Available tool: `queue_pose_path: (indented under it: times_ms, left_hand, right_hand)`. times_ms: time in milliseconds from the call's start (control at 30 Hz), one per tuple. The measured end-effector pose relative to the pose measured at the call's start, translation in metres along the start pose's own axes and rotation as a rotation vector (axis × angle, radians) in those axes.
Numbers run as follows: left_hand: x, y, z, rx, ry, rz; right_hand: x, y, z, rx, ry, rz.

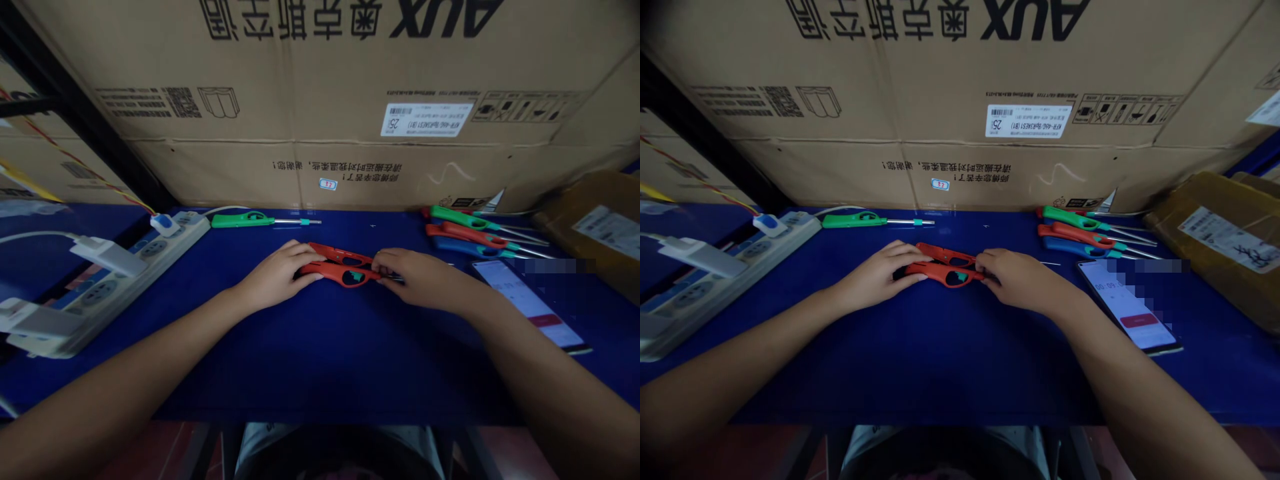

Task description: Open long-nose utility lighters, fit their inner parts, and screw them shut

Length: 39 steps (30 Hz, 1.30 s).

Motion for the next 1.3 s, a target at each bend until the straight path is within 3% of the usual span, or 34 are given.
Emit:
queue_pose_path:
  times_ms: [300, 500, 667, 967, 1300]
  left_hand:
    - [-0.004, 0.0, 0.008, 0.066, -0.084, 0.035]
    - [-0.005, 0.0, 0.011, 0.079, -0.085, 0.055]
    - [-0.004, 0.0, 0.018, 0.113, -0.063, 0.068]
    - [0.0, -0.002, 0.017, 0.096, -0.111, -0.018]
    - [-0.001, -0.002, 0.027, 0.211, -0.103, -0.062]
  right_hand:
    - [-0.001, -0.001, 0.003, 0.027, -0.003, -0.019]
    - [-0.013, -0.006, -0.007, -0.146, 0.182, 0.031]
    - [-0.007, 0.0, -0.027, -0.195, 0.191, 0.084]
    - [-0.003, 0.004, -0.029, -0.248, 0.164, 0.113]
    - [0.004, 0.008, -0.021, -0.299, 0.101, 0.074]
Point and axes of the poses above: each hand's wrist, its own y-axis towards the middle knuckle, its own x-axis out of the palm, z = x × y, the point moved 4 cm from there along y, towards the middle knuckle, and after that the axes turned 4 degrees about -x, right-handed, at the moved point
